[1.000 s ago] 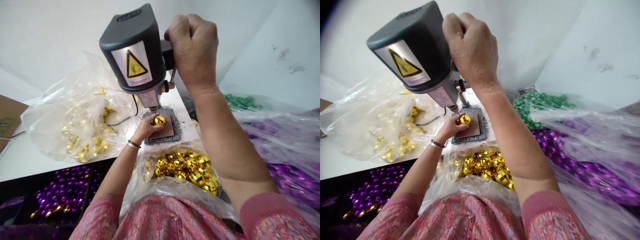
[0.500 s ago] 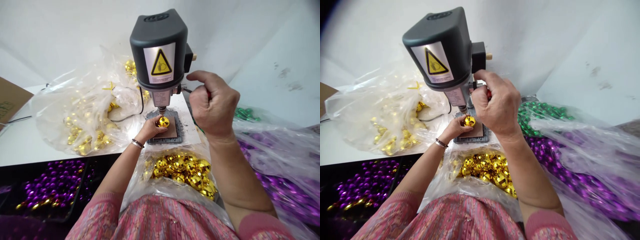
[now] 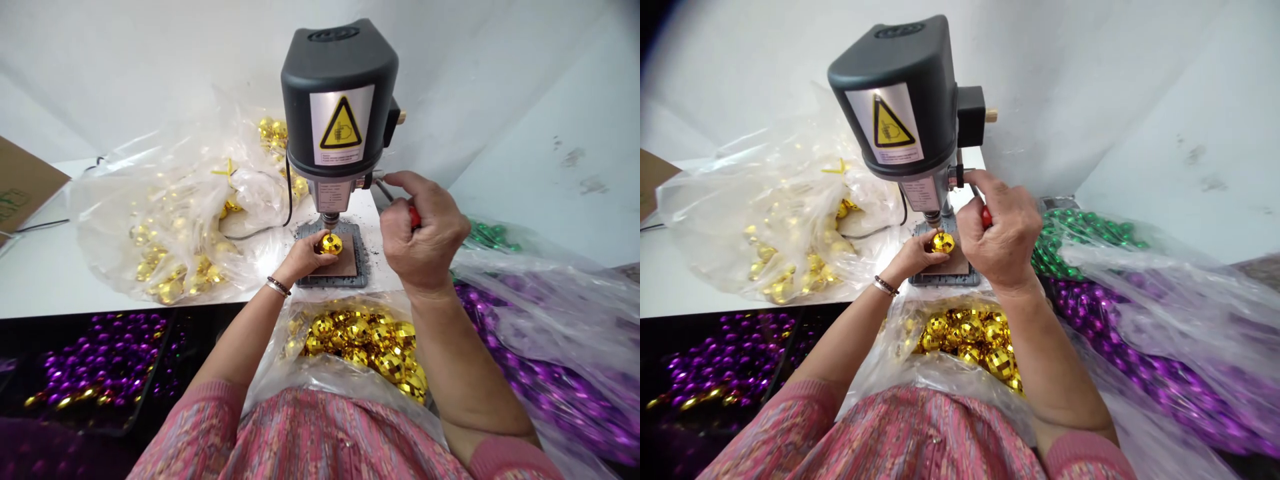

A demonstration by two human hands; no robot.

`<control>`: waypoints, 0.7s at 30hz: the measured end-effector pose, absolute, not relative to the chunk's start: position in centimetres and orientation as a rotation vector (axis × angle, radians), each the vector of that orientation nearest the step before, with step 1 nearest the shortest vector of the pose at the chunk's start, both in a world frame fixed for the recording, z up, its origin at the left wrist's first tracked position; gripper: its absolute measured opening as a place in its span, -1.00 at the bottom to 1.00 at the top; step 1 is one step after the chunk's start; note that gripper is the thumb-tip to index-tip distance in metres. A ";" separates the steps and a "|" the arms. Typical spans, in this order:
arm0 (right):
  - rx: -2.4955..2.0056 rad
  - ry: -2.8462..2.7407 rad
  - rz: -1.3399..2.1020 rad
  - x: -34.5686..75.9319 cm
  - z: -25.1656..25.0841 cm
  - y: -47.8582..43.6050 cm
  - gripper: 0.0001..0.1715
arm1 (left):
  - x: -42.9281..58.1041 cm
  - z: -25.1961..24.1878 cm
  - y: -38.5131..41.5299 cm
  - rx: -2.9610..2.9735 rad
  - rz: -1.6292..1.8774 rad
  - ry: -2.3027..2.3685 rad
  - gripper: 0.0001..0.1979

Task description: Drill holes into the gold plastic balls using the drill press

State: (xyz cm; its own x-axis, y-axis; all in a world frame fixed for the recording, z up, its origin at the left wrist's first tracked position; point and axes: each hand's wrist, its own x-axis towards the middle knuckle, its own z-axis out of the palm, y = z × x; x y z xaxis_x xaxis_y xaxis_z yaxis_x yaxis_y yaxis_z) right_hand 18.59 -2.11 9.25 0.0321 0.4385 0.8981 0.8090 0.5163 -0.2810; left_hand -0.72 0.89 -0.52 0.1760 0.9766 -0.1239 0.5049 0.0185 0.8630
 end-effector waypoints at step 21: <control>-0.966 -1.514 -0.456 18.4 5.5 -1.5 -0.61 | -1.1 -0.8 0.3 1.636 0.757 1.356 -0.34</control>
State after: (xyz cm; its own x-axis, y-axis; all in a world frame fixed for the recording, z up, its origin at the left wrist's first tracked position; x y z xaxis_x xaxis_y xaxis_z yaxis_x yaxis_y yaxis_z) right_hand 18.36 -1.51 5.47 0.0692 0.3083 0.9488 0.7812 0.5748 -0.2438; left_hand -1.12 0.31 -0.78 0.2263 0.9717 -0.0683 0.4517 -0.0425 0.8912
